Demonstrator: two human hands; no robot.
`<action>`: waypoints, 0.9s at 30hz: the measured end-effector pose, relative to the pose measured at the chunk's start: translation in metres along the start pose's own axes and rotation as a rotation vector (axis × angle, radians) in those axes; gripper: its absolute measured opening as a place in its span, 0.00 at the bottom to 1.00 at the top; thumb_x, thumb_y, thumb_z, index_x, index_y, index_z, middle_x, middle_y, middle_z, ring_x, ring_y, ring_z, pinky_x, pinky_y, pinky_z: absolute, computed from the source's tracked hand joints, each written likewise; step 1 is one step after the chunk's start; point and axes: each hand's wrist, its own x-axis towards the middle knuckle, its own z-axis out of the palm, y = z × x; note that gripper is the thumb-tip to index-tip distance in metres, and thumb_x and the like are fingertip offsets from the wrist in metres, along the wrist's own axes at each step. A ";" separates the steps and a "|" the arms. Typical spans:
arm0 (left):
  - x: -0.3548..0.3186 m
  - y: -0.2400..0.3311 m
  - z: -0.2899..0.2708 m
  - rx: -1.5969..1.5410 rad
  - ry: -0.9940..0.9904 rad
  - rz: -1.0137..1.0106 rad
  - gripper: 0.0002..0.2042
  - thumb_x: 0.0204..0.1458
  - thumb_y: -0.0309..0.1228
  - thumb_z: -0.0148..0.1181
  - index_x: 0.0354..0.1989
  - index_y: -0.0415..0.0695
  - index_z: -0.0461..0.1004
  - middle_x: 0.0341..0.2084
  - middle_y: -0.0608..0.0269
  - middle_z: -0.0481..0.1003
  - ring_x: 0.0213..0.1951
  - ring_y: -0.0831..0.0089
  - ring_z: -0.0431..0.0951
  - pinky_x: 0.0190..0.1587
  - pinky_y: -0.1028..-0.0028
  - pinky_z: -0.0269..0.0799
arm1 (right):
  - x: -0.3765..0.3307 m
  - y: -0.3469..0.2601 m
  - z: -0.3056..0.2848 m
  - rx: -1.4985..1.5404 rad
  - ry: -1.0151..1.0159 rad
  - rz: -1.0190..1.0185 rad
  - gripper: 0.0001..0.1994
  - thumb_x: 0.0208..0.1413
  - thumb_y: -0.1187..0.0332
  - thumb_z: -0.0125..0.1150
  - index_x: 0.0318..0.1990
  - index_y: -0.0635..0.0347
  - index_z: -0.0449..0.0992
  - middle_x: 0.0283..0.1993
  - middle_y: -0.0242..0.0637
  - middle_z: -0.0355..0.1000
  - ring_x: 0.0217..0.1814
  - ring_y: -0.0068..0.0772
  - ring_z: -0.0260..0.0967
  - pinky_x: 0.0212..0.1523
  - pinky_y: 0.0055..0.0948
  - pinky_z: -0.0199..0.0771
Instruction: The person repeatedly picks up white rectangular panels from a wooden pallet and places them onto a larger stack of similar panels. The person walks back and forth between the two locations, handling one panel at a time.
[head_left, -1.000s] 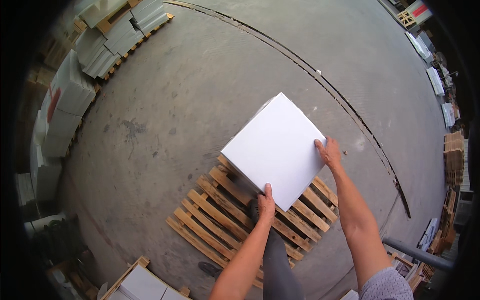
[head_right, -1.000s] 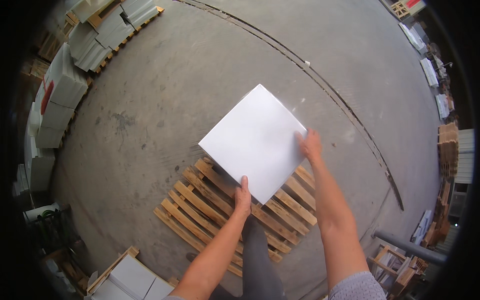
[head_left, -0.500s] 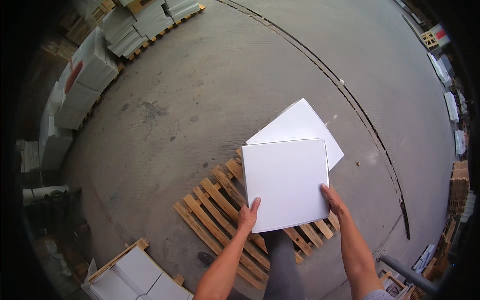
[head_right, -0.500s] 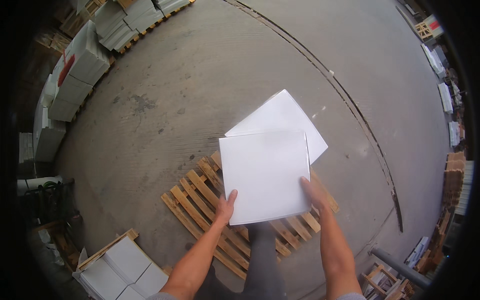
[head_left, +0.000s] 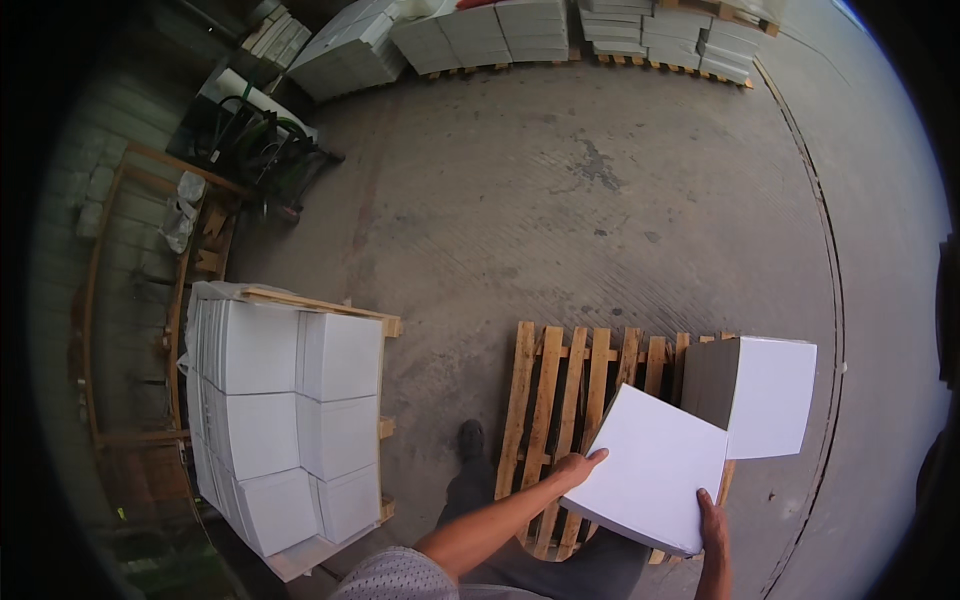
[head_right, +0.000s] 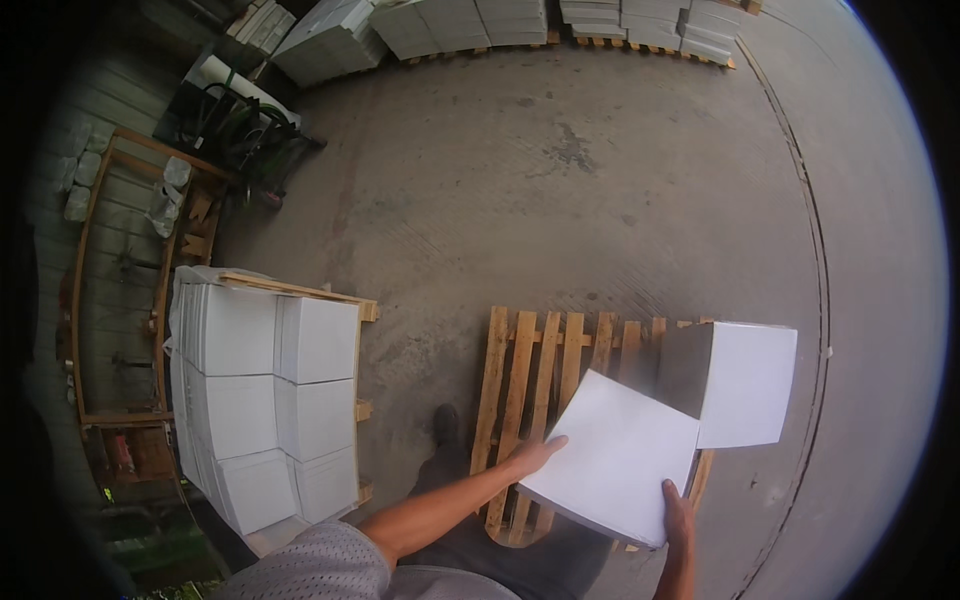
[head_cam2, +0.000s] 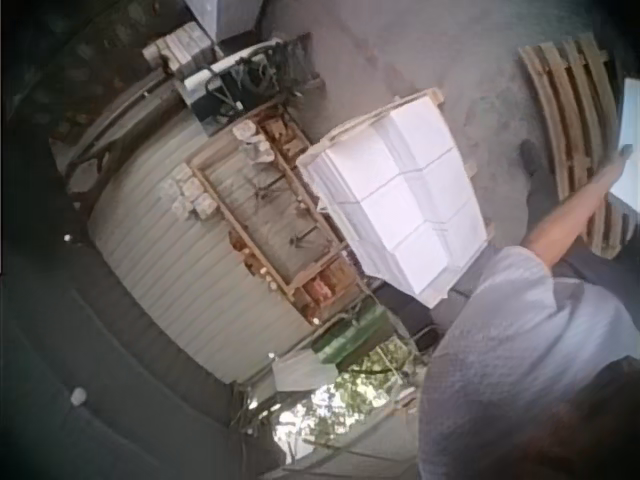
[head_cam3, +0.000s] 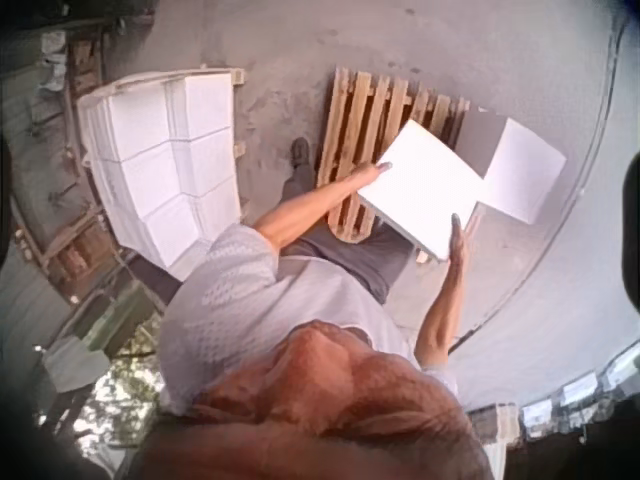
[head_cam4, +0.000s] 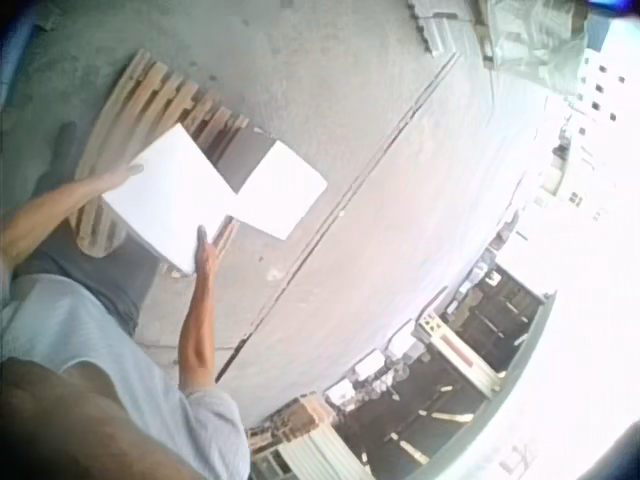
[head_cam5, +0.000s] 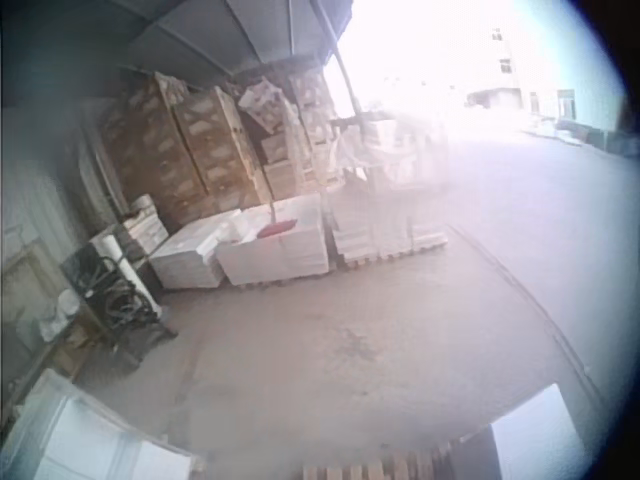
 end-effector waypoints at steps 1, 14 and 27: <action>-0.014 -0.018 -0.017 -0.054 -0.029 -0.022 0.40 0.48 0.65 0.39 0.45 0.32 0.70 0.41 0.43 0.72 0.45 0.54 0.72 0.46 0.65 0.65 | -0.001 -0.006 0.016 -0.055 -0.061 0.057 0.33 0.50 0.44 0.52 0.42 0.75 0.72 0.36 0.44 0.72 0.37 0.30 0.68 0.39 0.28 0.66; -0.233 -0.388 -0.189 -1.085 0.330 -0.148 0.30 0.53 0.55 0.43 0.39 0.34 0.74 0.35 0.52 0.75 0.39 0.64 0.74 0.42 0.69 0.67 | -0.122 -0.099 0.408 -0.538 -0.648 0.161 0.26 0.52 0.52 0.56 0.44 0.72 0.71 0.38 0.43 0.73 0.37 0.34 0.70 0.42 0.26 0.67; -0.360 -0.482 -0.343 -1.367 0.547 -0.240 0.37 0.49 0.59 0.44 0.45 0.29 0.69 0.42 0.42 0.71 0.45 0.55 0.72 0.48 0.64 0.63 | -0.291 -0.269 0.699 -1.156 -0.838 -0.352 0.33 0.49 0.44 0.53 0.45 0.73 0.71 0.42 0.48 0.72 0.44 0.37 0.69 0.46 0.30 0.65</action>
